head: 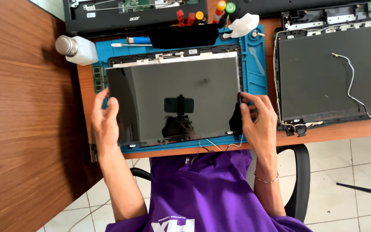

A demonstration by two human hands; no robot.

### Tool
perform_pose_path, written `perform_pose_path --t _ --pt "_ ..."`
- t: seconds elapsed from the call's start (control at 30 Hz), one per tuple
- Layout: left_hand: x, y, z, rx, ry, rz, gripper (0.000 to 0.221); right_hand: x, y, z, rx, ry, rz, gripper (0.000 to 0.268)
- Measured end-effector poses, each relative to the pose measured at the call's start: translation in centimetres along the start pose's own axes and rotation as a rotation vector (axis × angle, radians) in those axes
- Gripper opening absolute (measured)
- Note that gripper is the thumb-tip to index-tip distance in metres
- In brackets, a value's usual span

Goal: The person uses a screwdriver to pry the screen panel from the laptop frame, detaches the display cable from the back of the panel, and then positions the screen panel back into the lid.

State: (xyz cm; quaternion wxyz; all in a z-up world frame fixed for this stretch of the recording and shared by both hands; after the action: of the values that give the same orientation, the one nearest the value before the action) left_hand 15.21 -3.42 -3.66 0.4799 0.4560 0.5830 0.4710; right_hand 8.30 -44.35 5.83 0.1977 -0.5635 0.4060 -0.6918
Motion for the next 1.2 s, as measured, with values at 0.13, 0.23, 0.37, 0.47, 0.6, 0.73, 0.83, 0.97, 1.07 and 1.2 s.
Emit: perform_pose_path --t 0.13,0.23,0.37,0.47,0.6,0.73,0.83,0.97,1.07,1.2 --pt "0.6 -0.7 0.1 0.033 0.091 0.136 0.043 -0.2 -0.1 0.3 0.026 0.016 -0.022 0.030" --pt "0.3 0.0 -0.1 0.044 0.160 0.233 0.038 -0.4 0.0 0.5 0.021 0.013 -0.020 0.031" --pt "-0.6 3.9 -0.6 -0.067 0.254 0.543 0.031 -0.8 0.0 0.7 0.013 0.006 -0.027 0.033" --pt "-2.2 6.3 -1.1 -0.132 0.295 0.716 0.029 -1.0 -0.2 0.9 0.016 0.011 -0.027 0.032" --pt "-3.7 8.0 -1.6 -0.163 0.316 1.017 0.028 -1.2 0.4 1.2 -0.031 0.017 -0.006 0.032" --pt "-4.4 7.9 -1.6 -0.156 0.273 1.138 0.034 -1.2 1.3 1.5 -0.041 0.017 0.035 0.032" --pt "-4.9 7.9 -1.5 -0.177 0.261 1.175 0.036 -1.2 1.8 2.2 -0.034 0.020 0.074 0.030" --pt "-5.0 7.6 -1.5 -0.181 0.242 1.169 0.037 -1.4 2.9 2.5 -0.073 0.019 0.092 0.028" --pt "-5.0 7.8 -1.5 -0.198 0.247 1.159 0.038 -1.3 2.6 2.4 -0.073 0.034 0.075 0.029" --pt "-4.9 7.8 -1.8 -0.198 0.269 1.126 0.039 -1.5 1.7 2.0 -0.050 0.058 0.039 0.028"
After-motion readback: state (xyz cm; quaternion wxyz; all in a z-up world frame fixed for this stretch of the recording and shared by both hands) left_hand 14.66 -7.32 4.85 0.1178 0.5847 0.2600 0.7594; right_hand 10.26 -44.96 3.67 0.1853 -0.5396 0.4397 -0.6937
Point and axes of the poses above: each hand's wrist, its own z-axis towards the middle knuckle, its own x-axis out of the back of the hand, y = z × x, the point moved 10 cm from there along z, towards the middle knuckle, and after that the axes turned 1 degree about x, right-handed, at the moved point
